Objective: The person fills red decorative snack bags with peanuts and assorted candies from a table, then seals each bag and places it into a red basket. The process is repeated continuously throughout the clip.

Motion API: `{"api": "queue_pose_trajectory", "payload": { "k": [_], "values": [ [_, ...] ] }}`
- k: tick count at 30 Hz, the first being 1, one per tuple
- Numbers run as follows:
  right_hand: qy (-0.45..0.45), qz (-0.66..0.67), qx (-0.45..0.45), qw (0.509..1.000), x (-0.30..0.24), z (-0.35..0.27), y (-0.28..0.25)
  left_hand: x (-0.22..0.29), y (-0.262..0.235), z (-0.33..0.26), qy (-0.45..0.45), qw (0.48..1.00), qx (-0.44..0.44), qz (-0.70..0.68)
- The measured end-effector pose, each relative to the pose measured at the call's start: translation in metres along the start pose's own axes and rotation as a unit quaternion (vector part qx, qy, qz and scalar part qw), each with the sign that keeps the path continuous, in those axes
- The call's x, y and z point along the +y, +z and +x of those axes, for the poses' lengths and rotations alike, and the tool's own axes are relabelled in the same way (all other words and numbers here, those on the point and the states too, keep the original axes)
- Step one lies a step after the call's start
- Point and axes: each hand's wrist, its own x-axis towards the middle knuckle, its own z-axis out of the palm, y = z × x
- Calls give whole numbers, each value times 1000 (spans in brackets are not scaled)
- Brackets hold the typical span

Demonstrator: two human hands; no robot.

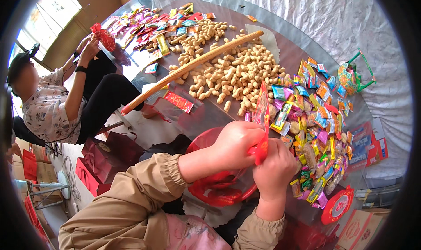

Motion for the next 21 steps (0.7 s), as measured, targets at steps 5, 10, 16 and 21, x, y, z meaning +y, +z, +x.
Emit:
{"api": "queue_pose_trajectory", "payload": {
  "k": [5,10,16,21],
  "values": [
    [-4,-2,5,1000,-1,2,1,7,-2,3,-21,999,6,26],
    [8,-2,3,1000,-2,1,2,8,1,3,-25,998,8,48],
    [25,10,5,1000,-3,1,4,6,3,4,-32,998,17,46],
    [32,17,20,999,-3,1,5,4,7,4,-10,999,36,24]
  ]
}}
